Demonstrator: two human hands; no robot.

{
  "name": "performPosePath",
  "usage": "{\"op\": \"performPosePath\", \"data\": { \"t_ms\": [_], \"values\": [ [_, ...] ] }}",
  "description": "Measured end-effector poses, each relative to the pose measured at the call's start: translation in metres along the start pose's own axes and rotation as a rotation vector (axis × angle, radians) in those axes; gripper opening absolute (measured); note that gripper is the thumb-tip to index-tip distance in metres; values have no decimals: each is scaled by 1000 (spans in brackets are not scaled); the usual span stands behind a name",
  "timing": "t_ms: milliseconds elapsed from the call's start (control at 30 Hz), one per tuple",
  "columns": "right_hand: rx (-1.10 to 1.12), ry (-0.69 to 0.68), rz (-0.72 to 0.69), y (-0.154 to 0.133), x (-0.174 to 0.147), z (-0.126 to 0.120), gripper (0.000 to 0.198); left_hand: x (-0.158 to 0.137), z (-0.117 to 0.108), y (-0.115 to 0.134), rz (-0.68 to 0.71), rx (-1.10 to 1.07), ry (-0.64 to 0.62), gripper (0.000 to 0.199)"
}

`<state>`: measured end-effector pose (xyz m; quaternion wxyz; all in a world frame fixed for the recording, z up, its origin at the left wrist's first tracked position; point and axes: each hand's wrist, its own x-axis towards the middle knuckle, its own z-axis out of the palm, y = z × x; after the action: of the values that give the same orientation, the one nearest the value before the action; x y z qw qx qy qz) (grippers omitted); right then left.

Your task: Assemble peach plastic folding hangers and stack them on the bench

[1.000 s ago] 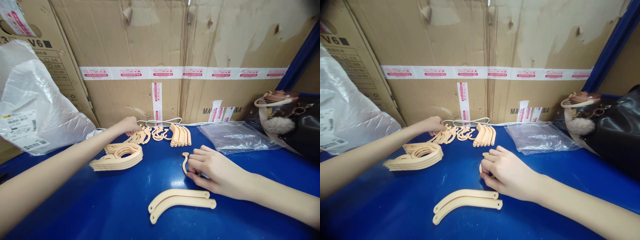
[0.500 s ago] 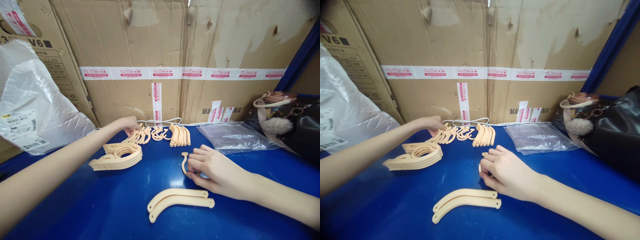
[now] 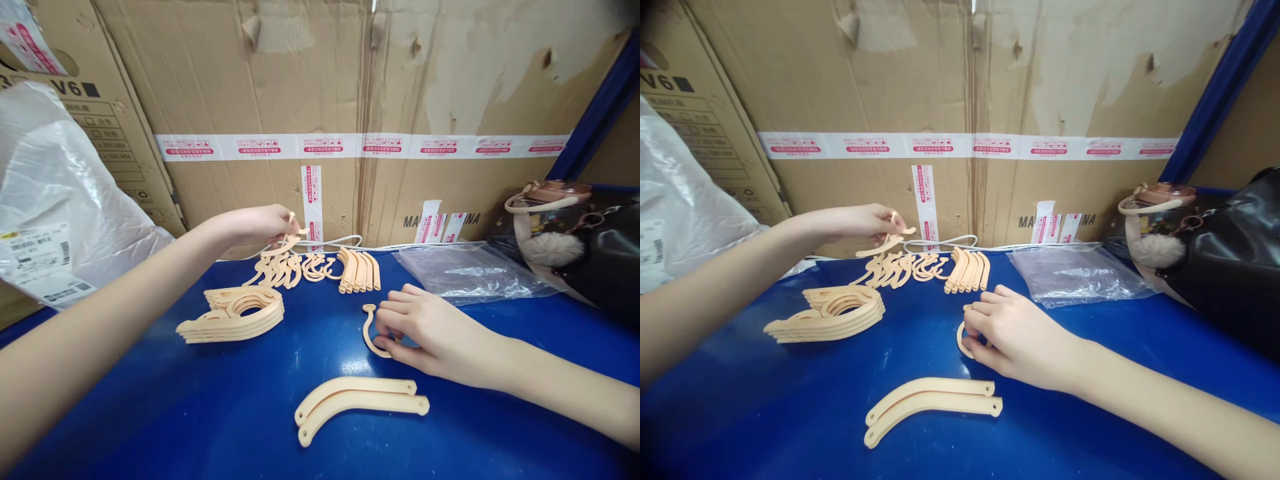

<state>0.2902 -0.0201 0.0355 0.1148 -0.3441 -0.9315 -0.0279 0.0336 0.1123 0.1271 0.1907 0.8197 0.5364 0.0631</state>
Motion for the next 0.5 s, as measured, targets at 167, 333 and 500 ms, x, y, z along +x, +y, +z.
{"op": "performPosePath", "data": {
  "t_ms": [167, 333, 500],
  "values": [
    [38, -115, 84, 7, -2, 0, 17, -35, 39, 55, 150, 174, -233, 17],
    [45, -161, 123, 9, -5, -2, 17, -56, 88, 77, 214, 315, -230, 19],
    [17, -150, 119, 9, -5, -2, 17, -59, 110, 64, 235, 231, -65, 21]
  ]
}}
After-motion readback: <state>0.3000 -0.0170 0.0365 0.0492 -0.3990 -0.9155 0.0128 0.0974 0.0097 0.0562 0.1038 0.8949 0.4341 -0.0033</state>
